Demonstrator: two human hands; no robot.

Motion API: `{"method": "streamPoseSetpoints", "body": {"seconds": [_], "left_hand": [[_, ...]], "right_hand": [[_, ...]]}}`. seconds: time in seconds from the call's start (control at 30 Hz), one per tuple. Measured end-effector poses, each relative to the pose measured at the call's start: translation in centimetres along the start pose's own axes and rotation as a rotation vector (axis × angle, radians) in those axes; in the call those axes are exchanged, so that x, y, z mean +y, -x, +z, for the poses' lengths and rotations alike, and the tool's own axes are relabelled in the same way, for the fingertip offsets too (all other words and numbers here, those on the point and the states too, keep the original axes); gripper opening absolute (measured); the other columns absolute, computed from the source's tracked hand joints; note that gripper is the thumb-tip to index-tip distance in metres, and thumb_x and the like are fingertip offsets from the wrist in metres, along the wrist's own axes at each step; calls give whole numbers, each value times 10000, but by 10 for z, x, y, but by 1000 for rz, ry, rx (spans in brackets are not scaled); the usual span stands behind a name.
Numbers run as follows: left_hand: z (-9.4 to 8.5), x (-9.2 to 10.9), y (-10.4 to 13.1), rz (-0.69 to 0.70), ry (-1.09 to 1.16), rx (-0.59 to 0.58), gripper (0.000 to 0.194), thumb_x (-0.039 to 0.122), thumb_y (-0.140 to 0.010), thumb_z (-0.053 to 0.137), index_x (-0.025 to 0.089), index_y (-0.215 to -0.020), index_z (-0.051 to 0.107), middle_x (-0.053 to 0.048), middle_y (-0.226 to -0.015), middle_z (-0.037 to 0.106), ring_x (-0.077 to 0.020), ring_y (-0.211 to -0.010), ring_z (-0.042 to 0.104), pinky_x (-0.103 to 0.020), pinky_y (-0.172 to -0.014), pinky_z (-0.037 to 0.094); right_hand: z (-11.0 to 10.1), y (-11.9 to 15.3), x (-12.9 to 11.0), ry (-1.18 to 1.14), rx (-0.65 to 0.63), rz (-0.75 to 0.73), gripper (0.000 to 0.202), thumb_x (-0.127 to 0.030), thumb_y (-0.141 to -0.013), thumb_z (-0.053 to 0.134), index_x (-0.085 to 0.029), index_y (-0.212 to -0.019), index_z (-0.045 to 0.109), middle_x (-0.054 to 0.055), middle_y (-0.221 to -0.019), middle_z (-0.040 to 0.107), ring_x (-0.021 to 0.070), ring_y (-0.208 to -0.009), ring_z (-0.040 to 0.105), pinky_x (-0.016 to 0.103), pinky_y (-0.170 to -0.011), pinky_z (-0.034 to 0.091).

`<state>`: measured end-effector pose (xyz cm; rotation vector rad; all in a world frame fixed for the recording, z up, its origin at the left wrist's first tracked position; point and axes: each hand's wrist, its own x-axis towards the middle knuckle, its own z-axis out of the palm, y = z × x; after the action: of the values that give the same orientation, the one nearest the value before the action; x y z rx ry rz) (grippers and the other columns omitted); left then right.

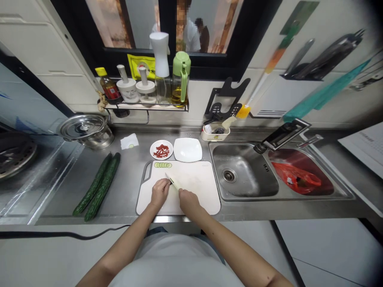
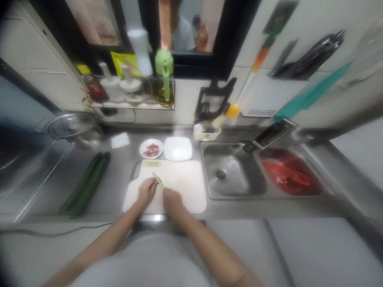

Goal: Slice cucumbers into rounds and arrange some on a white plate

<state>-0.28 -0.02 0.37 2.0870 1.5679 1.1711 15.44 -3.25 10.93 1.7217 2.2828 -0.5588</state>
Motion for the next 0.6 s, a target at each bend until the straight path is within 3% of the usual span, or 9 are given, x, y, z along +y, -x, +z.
{"method": "streamPoseSetpoints", "body": {"seconds": [0.4,0.6], "left_hand": [[1,-2,1,-4,-7,-3,202,229,-898,453,198,-842,644,-61,-869,676,-183,-828,620,-317,-749,499],[2,-1,0,-4,2,3,191,223,-892,463,197,-849,647,-60,-871,678,-182,-828,622,-316,-751,499]], "right_hand": [[2,-17,-4,-18,20,-19,295,-75,-902,328,-128,-1061,570,121,-901,676,206,-935,654,290,-762,479],[-4,-14,-3,-24,-12,-5,294,-66,-887,342,-125,-1066,568,126,-921,678,214,-923,659,292,-744,485]]}}
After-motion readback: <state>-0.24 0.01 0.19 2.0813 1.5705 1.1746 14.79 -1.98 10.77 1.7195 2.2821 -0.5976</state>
